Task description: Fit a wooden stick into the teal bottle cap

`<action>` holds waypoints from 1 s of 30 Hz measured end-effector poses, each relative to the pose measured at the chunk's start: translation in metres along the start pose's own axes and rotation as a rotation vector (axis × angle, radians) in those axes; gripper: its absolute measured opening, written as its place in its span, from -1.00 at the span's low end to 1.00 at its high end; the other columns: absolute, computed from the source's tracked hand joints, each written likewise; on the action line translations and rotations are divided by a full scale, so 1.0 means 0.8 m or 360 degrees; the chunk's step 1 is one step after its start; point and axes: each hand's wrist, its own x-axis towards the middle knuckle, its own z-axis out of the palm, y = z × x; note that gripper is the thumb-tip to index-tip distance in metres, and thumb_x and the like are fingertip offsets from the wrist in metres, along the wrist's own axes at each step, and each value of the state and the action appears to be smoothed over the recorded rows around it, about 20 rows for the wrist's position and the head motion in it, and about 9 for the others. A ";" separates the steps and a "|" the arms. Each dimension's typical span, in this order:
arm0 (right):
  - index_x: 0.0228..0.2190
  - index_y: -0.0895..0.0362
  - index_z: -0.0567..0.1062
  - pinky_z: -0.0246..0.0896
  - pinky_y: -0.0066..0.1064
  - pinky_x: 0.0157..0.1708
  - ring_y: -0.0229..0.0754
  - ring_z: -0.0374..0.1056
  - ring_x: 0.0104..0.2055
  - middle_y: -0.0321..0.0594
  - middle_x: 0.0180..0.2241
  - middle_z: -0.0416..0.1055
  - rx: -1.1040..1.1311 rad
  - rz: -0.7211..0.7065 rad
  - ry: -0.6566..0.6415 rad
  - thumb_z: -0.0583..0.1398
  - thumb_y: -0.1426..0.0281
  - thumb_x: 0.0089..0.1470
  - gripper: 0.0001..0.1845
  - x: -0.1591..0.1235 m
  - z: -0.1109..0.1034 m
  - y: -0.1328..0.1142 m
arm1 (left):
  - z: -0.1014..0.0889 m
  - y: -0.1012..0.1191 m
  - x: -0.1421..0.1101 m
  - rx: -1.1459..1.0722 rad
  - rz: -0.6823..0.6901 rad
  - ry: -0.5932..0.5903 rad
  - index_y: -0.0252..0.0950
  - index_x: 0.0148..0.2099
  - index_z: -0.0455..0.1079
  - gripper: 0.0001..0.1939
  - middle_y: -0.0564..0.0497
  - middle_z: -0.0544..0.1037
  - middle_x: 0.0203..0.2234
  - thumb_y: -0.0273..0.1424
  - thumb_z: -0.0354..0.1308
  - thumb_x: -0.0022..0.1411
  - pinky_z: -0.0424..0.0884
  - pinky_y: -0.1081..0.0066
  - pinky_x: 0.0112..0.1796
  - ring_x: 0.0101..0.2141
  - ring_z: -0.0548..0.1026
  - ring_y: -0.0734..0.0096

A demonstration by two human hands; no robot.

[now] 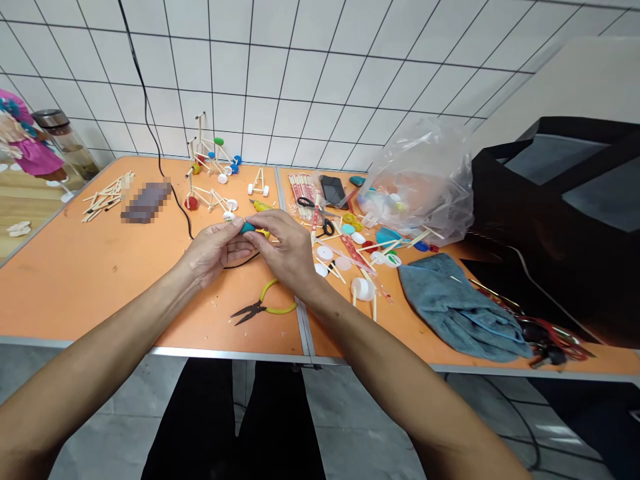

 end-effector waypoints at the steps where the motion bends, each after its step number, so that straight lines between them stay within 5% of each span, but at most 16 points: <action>1: -0.03 -0.03 0.70 0.59 -0.10 0.06 -0.06 0.61 -0.02 -0.17 -0.07 0.69 0.0002 0.0024 0.0014 0.31 0.36 0.41 -0.83 0.000 0.000 -0.001 | 0.000 0.000 0.000 -0.0002 0.0006 -0.0007 -0.30 -0.31 0.60 -0.71 -0.02 0.71 -0.47 -0.23 0.57 0.25 0.61 0.50 -0.31 -0.45 0.68 0.43; 13: -0.03 0.00 0.69 0.60 -0.14 -0.01 -0.09 0.60 -0.11 -0.18 -0.11 0.69 0.0020 0.0132 -0.0007 0.39 0.33 0.33 -0.81 0.004 0.001 0.000 | -0.012 -0.005 0.005 0.0131 0.0307 -0.0099 -0.33 -0.33 0.64 -0.68 -0.01 0.72 -0.44 -0.29 0.68 0.02 0.59 0.49 -0.26 -0.42 0.65 0.46; 30: -0.04 -0.02 0.71 0.60 -0.16 0.02 -0.10 0.63 -0.06 -0.20 -0.11 0.72 0.0100 0.0145 -0.0051 0.30 0.34 0.42 -0.83 0.006 -0.005 -0.002 | -0.010 0.000 0.005 -0.0005 0.0164 -0.0128 -0.30 -0.32 0.59 -0.78 -0.01 0.73 -0.47 -0.36 0.56 0.15 0.61 0.51 -0.31 -0.43 0.70 0.42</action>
